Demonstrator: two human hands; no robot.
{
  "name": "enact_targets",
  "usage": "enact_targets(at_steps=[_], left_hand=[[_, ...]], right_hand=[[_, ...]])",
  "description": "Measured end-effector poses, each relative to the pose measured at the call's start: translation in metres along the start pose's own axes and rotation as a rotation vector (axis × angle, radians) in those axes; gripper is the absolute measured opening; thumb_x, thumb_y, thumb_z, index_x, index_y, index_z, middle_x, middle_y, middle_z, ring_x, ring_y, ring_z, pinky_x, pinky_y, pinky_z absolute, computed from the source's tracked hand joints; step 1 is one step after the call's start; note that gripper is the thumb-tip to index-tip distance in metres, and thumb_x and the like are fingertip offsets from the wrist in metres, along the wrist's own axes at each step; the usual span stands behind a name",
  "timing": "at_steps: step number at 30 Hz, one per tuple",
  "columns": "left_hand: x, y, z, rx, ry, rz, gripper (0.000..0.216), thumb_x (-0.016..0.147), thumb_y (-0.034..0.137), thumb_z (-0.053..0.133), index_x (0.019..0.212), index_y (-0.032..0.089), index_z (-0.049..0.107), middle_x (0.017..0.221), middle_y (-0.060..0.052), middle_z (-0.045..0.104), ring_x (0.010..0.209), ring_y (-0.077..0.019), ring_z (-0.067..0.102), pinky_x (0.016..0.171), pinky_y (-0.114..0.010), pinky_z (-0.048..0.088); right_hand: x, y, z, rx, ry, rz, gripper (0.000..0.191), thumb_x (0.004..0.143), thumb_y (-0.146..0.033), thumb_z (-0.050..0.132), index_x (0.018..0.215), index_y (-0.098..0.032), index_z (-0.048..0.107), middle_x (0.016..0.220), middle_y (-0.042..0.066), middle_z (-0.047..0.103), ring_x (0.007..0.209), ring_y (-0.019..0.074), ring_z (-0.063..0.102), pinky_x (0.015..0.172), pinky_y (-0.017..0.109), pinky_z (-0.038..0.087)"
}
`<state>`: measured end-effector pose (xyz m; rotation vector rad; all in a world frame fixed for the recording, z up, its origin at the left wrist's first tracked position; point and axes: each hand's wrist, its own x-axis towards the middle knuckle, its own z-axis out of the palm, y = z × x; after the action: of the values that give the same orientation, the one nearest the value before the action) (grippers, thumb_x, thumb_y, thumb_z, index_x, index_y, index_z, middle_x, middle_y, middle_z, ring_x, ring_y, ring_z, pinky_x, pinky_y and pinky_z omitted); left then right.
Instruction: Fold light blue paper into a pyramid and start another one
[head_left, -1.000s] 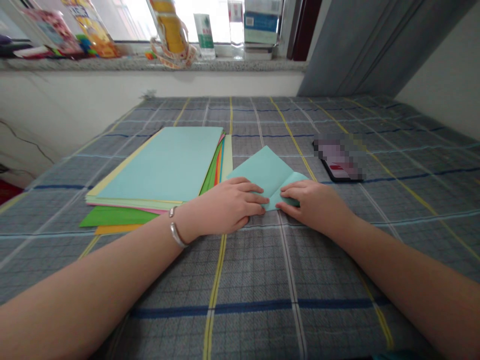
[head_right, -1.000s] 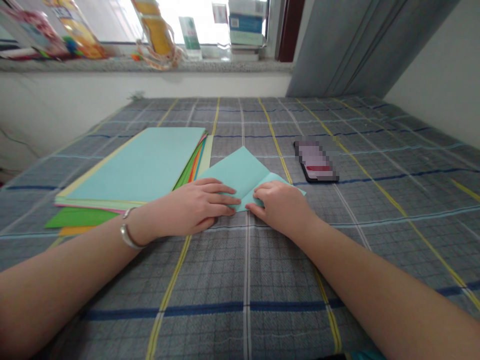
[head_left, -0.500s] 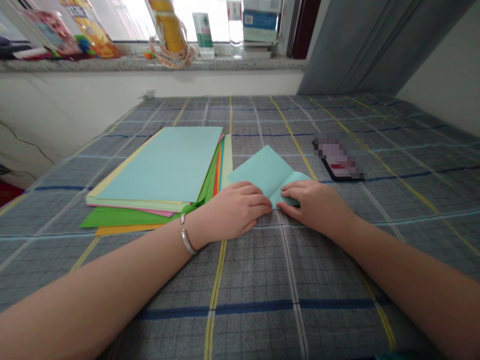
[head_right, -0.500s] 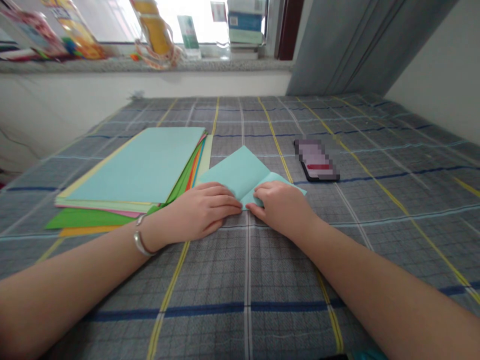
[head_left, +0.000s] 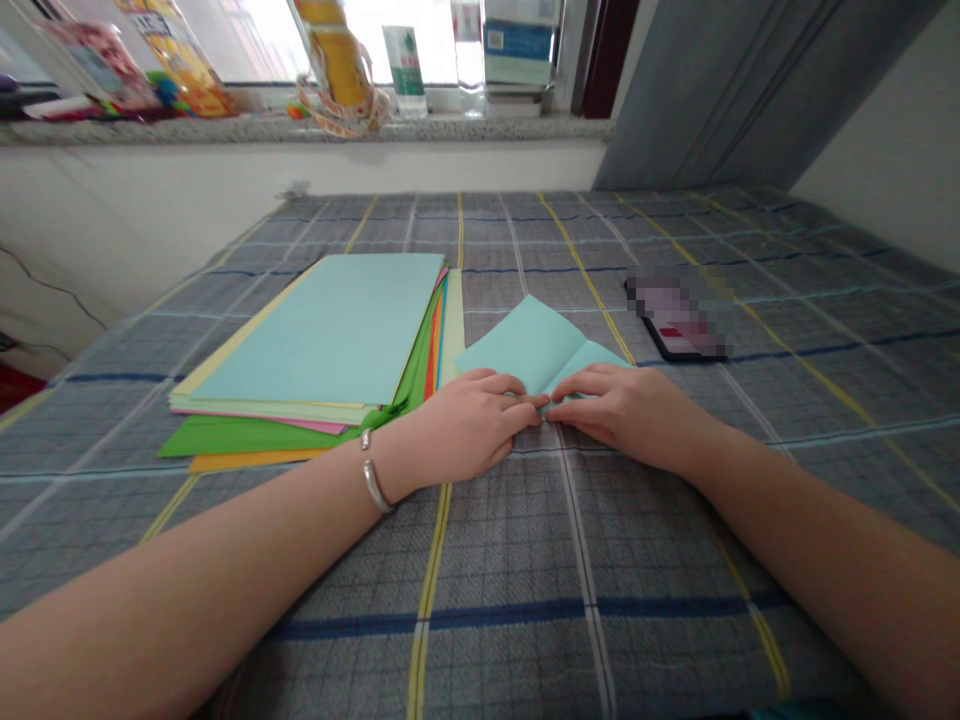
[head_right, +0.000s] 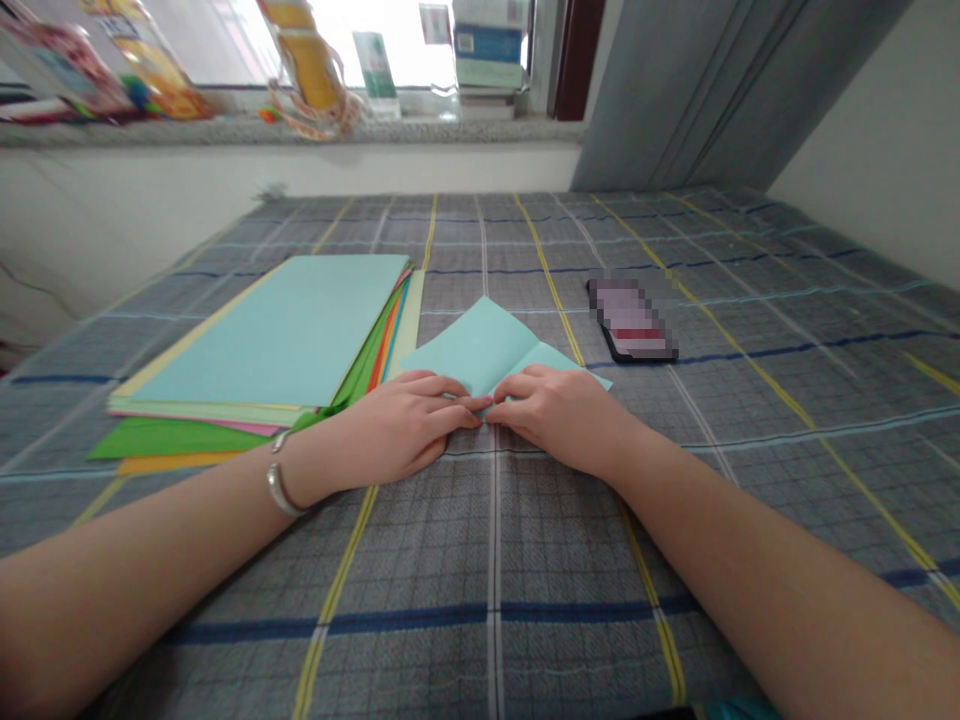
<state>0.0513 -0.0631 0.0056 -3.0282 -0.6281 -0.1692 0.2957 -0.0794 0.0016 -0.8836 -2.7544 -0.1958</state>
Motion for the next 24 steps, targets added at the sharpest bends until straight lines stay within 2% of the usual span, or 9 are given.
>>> enact_targets(at_steps=[4,11,18,21,24], left_hand=[[0.002,0.002,-0.001,0.031,0.012,0.013,0.024,0.09,0.02,0.051,0.11,0.017,0.064,0.109,-0.006,0.068,0.105,-0.0208,0.06,0.093,-0.038,0.043],[0.007,0.01,-0.003,0.098,-0.003,-0.016,0.014,0.088,0.022,0.055,0.097,0.017,0.064,0.102,-0.005,0.07,0.098,-0.0218,0.06,0.085,-0.038,0.041],[0.006,0.01,-0.002,0.134,0.011,-0.015,0.013,0.088,0.022,0.055,0.098,0.017,0.063,0.101,-0.005,0.07,0.098,-0.021,0.059,0.083,-0.036,0.039],[0.006,0.01,-0.002,0.132,0.023,-0.004,0.022,0.089,0.021,0.055,0.109,0.016,0.062,0.105,-0.004,0.07,0.099,-0.0202,0.058,0.084,-0.036,0.038],[0.006,0.009,-0.002,0.128,0.02,0.019,0.033,0.09,0.022,0.054,0.123,0.019,0.057,0.122,-0.002,0.066,0.102,-0.0202,0.058,0.084,-0.037,0.037]], right_hand=[[0.002,0.0,-0.002,-0.046,-0.027,-0.082,0.018,0.094,-0.026,0.055,0.102,-0.024,0.071,0.101,0.004,0.071,0.093,0.0176,0.062,0.077,0.029,0.048],[0.004,-0.002,-0.001,-0.061,-0.051,-0.019,0.017,0.093,-0.024,0.055,0.099,-0.025,0.071,0.11,0.005,0.069,0.096,0.0193,0.062,0.075,0.03,0.048],[0.003,0.003,-0.005,-0.095,-0.099,-0.116,0.019,0.094,-0.025,0.052,0.103,-0.024,0.068,0.114,0.004,0.068,0.099,0.0208,0.062,0.077,0.033,0.05],[0.0,0.006,-0.005,-0.083,-0.08,-0.142,0.019,0.093,-0.023,0.052,0.104,-0.022,0.068,0.115,0.006,0.068,0.101,0.0205,0.062,0.081,0.034,0.051],[-0.005,0.009,-0.004,-0.079,-0.064,-0.149,0.021,0.092,-0.021,0.053,0.107,-0.021,0.067,0.115,0.007,0.068,0.102,0.0209,0.062,0.083,0.035,0.052]])
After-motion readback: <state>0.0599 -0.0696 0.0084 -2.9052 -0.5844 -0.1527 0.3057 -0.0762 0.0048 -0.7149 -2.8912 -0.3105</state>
